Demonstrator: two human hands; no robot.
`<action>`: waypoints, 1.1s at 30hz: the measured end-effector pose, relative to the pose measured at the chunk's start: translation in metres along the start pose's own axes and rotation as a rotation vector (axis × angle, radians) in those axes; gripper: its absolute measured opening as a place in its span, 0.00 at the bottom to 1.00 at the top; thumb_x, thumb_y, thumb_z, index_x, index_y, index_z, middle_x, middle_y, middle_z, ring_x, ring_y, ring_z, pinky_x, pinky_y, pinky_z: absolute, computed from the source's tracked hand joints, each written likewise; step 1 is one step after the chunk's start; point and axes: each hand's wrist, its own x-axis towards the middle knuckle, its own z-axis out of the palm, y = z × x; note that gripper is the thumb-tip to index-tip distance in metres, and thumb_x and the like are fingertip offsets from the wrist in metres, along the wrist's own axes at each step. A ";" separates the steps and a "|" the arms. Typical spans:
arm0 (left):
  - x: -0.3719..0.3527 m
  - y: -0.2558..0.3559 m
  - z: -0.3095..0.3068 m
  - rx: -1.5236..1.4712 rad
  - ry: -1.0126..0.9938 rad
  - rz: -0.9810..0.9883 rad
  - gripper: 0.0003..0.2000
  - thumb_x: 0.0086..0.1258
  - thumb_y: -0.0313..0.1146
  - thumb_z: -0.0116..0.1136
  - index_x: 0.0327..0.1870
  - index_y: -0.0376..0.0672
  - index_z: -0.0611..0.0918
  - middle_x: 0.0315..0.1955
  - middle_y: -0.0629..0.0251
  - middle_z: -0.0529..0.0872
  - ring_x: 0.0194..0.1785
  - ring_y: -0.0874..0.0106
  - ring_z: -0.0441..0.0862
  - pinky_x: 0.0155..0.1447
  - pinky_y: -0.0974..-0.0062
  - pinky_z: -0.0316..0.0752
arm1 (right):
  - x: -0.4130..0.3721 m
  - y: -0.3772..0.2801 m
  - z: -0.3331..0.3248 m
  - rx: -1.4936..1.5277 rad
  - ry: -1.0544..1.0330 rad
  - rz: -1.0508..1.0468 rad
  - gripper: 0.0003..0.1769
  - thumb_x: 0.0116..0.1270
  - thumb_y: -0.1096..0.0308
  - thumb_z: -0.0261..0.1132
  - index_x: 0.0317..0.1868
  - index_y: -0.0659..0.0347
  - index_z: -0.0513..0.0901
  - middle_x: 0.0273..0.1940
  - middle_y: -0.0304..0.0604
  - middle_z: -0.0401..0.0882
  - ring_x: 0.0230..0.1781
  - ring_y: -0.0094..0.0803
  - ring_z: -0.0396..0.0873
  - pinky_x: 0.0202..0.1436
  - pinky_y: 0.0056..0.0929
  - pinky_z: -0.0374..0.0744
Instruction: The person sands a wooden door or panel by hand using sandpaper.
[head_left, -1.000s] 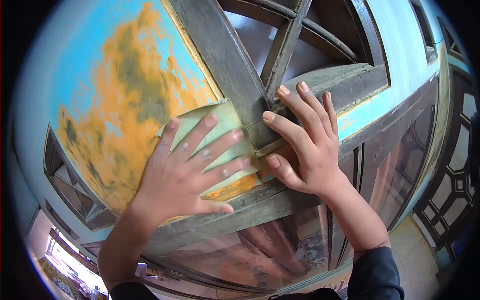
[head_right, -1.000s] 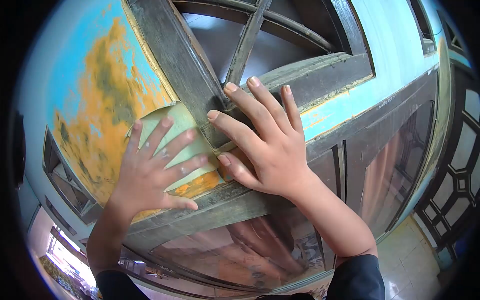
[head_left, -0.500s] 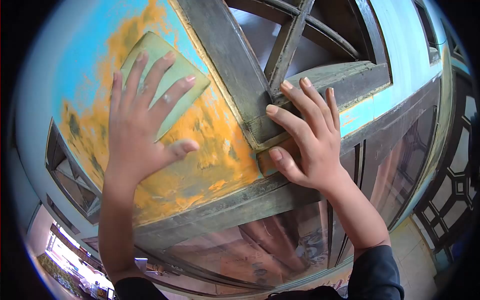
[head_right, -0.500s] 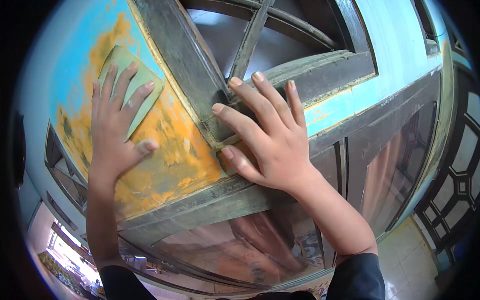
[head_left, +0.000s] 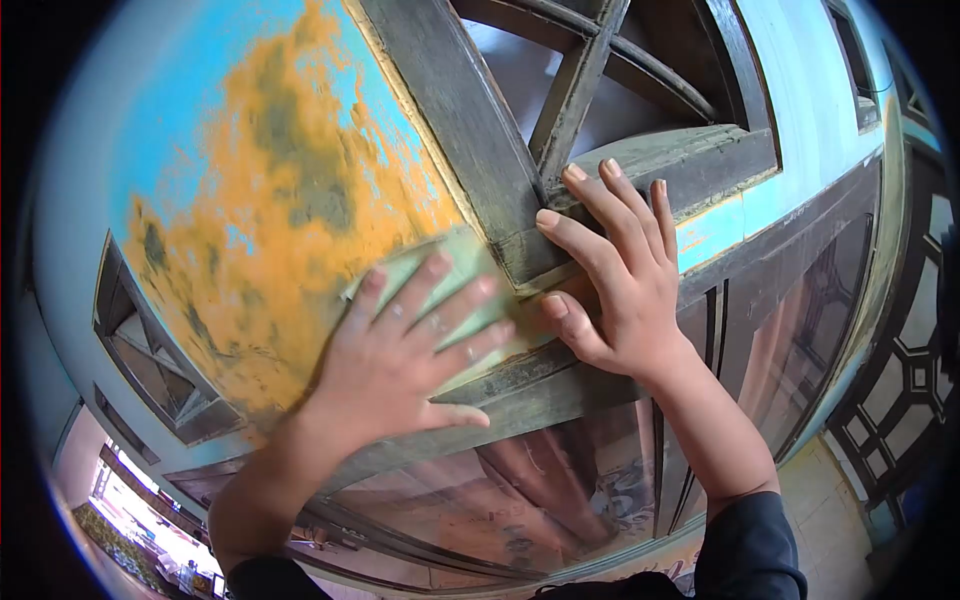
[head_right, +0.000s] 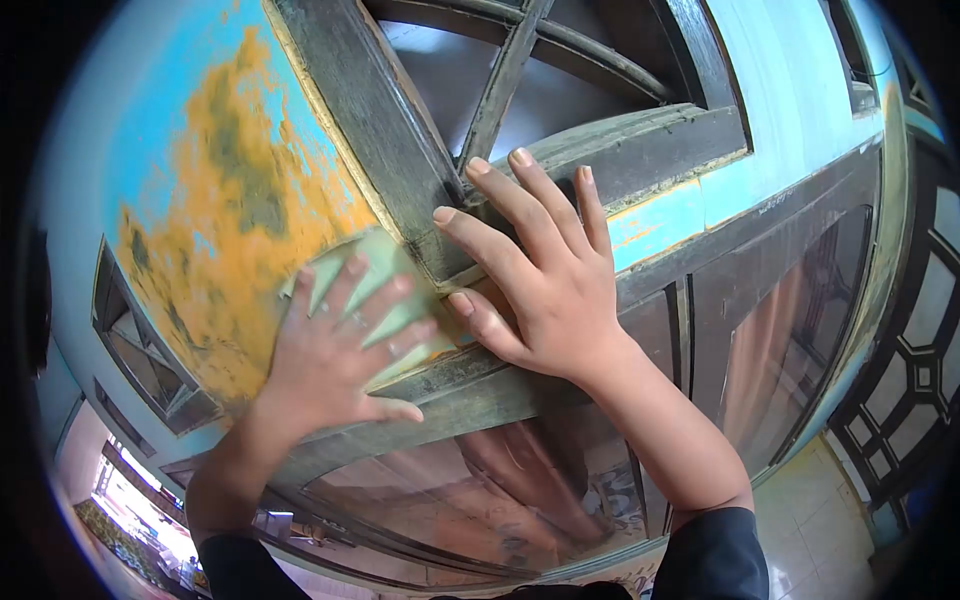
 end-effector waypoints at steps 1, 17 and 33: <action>-0.001 -0.001 0.000 0.006 -0.002 0.005 0.42 0.56 0.79 0.51 0.71 0.69 0.75 0.78 0.63 0.65 0.82 0.50 0.53 0.79 0.33 0.43 | -0.001 0.000 0.000 -0.003 -0.002 0.001 0.26 0.69 0.45 0.58 0.64 0.43 0.82 0.70 0.45 0.73 0.75 0.49 0.66 0.80 0.56 0.48; 0.039 -0.084 -0.033 0.265 0.320 -0.170 0.45 0.60 0.81 0.45 0.71 0.60 0.76 0.77 0.63 0.66 0.82 0.53 0.54 0.81 0.39 0.43 | -0.002 -0.002 0.001 -0.003 -0.008 0.022 0.27 0.68 0.45 0.59 0.64 0.43 0.82 0.71 0.44 0.72 0.76 0.48 0.64 0.81 0.57 0.47; 0.029 -0.087 -0.033 0.215 0.280 -0.145 0.42 0.59 0.78 0.50 0.72 0.64 0.75 0.77 0.68 0.66 0.82 0.54 0.55 0.81 0.39 0.44 | -0.004 -0.002 0.001 -0.037 -0.029 0.004 0.27 0.68 0.45 0.59 0.64 0.43 0.81 0.70 0.44 0.72 0.76 0.47 0.65 0.81 0.56 0.45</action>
